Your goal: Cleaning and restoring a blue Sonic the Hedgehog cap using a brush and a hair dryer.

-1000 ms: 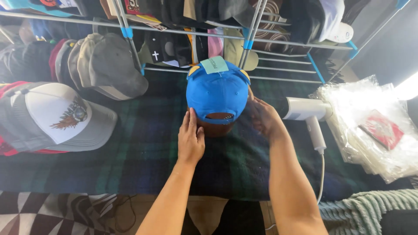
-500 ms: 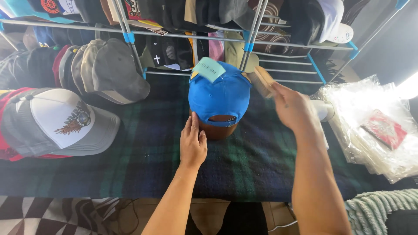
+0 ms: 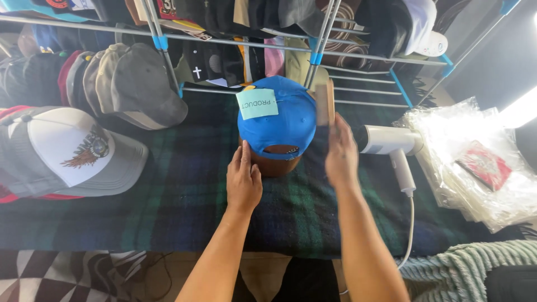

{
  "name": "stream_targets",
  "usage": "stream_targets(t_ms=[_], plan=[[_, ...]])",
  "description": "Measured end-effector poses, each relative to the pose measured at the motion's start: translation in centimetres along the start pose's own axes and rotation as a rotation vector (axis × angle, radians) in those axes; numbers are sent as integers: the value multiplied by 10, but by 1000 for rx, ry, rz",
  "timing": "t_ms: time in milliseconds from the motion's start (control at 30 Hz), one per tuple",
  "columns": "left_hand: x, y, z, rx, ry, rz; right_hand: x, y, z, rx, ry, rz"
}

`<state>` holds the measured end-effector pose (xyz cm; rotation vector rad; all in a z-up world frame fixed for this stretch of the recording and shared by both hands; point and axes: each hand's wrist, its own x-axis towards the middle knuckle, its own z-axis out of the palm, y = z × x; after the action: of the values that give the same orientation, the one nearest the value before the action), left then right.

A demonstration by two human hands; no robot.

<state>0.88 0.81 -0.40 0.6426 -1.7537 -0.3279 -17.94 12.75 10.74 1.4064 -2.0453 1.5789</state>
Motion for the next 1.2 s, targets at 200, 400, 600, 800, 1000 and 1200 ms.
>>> stream_targets(t_ms=[200, 400, 600, 800, 1000, 1200], plan=[[1, -9, 9, -50, 167, -57, -31, 66, 5, 240, 168, 259], [76, 24, -15, -87, 225, 140, -37, -73, -44, -152, -6, -320], [188, 71, -28, -400, -214, -220, -43, -58, -23, -425, -55, -506], [235, 131, -43, -513, -717, -188, -45, -73, 9, -456, 13, -643], [196, 113, -105, -536, -231, 142, -70, -72, 0, -438, -233, -389], [77, 15, -99, -679, 293, -566, -2, -119, -18, -682, -111, -581]])
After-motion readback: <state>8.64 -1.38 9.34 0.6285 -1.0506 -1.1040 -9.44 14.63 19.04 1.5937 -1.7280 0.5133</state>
